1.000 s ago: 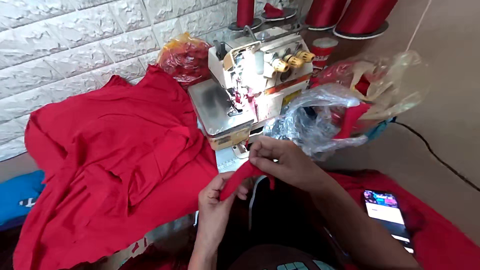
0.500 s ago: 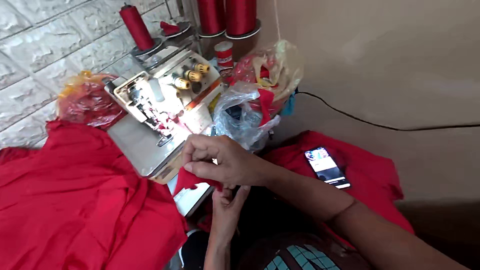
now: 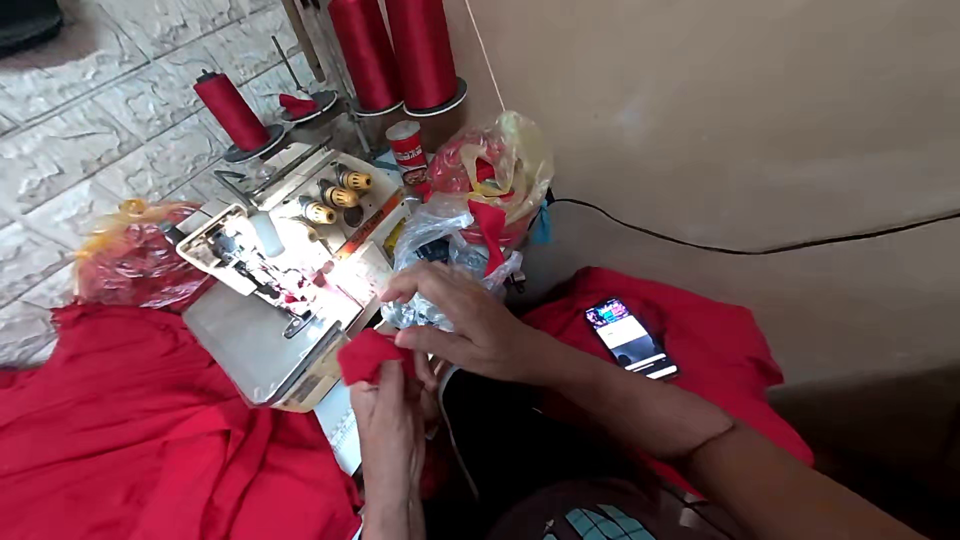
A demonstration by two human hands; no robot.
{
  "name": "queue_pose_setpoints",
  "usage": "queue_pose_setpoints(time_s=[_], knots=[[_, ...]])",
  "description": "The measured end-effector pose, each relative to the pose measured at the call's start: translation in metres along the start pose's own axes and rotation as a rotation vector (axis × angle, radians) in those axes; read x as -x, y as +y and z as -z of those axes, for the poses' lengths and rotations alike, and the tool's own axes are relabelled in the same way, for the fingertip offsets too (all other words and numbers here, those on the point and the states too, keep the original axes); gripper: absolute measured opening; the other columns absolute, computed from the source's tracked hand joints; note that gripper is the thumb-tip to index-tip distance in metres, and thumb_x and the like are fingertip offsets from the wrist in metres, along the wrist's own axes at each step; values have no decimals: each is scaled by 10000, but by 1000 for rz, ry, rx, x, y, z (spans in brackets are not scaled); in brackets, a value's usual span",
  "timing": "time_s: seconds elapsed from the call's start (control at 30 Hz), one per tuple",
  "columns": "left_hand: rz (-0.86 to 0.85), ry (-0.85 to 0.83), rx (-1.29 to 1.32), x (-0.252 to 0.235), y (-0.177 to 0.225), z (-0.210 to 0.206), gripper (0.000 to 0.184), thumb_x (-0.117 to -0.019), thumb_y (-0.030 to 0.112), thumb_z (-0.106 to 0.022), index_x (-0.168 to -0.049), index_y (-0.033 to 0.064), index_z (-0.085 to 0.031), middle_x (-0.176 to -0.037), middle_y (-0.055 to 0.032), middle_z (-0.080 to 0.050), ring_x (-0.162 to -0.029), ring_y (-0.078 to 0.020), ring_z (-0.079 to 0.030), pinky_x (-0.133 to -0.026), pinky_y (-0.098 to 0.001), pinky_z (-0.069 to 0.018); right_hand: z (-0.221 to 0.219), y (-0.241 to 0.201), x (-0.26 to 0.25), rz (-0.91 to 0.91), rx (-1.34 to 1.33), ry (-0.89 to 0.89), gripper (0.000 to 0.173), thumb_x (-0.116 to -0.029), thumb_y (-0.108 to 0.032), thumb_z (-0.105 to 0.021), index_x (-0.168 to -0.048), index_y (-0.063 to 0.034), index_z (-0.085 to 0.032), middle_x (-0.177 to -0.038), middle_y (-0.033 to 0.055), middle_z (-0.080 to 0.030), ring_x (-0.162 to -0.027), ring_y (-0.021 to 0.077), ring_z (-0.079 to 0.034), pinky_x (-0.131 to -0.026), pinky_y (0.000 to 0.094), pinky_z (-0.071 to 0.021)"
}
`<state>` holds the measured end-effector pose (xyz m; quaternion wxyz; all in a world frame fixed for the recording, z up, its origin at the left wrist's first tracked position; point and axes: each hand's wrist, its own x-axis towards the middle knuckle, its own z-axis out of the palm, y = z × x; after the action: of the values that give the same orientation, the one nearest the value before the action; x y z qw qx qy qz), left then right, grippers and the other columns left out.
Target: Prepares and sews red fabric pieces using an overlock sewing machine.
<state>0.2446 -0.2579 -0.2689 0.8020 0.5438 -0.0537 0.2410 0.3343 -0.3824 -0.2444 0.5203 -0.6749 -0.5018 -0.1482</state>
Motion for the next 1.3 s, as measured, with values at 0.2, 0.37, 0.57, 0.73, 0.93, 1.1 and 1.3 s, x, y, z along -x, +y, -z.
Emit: queue_pose_setpoints(time_s=[0.2, 0.37, 0.57, 0.73, 0.93, 1.1, 1.3], knots=[[-172, 115, 63, -36, 18, 7, 282, -1084, 167, -395, -890, 158, -599, -744, 25, -637, -752, -110, -657, -813, -297, -572, 47, 58, 3, -183, -100, -215, 372, -1065, -261, -524, -800, -36, -657, -655, 8, -571, -580, 77, -538, -557, 268, -464], [-16, 30, -298, -41, 12, -5, 220, -1060, 148, -483, -980, 44, -659, -573, 60, -541, -455, -19, -494, -475, -179, -474, 65, 78, -12, -324, -80, 10, 421, -1010, -307, -629, -672, -108, -476, -563, -23, -388, -490, 83, -375, -482, 261, -303], [43, -406, -562, -43, -11, -14, 80, -915, 138, -695, -945, 107, -762, -810, 75, -731, -674, 11, -649, -642, -195, -562, 33, 82, -16, -29, 245, 314, 422, -915, -215, -693, -578, -87, -473, -523, -2, -416, -477, 101, -405, -461, 282, -332], [-414, 74, -874, -45, -18, -28, 148, -925, 67, -627, -997, -13, -728, -956, -31, -764, -768, -1, -695, -704, -186, -571, 19, 76, -17, 53, 280, 430, 396, -910, -140, -665, -569, -72, -474, -534, 7, -437, -496, 92, -420, -475, 256, -341], [-478, -12, -1199, -37, -21, -25, 181, -826, 189, -669, -685, 84, -630, -571, 33, -549, -534, -17, -547, -510, -217, -435, 36, 97, -25, 416, 543, 486, 205, -878, -22, -657, -673, -29, -652, -693, 96, -689, -680, 202, -693, -631, 327, -568], [-240, -155, -897, -23, -5, -18, 82, -913, 144, -668, -882, 80, -710, -725, 81, -665, -654, 59, -611, -610, -136, -520, 82, 103, -58, 297, 456, 543, 312, -910, -32, -640, -613, -5, -552, -585, 103, -562, -553, 178, -566, -511, 317, -451], [130, -236, -734, 5, 9, -2, 273, -930, 100, -621, -1173, 57, -507, -808, 71, -674, -606, 24, -600, -517, -157, -497, 143, 130, -131, 1, 153, 456, 410, -902, -80, -654, -588, -130, -396, -550, -70, -380, -498, 19, -349, -504, 215, -307]])
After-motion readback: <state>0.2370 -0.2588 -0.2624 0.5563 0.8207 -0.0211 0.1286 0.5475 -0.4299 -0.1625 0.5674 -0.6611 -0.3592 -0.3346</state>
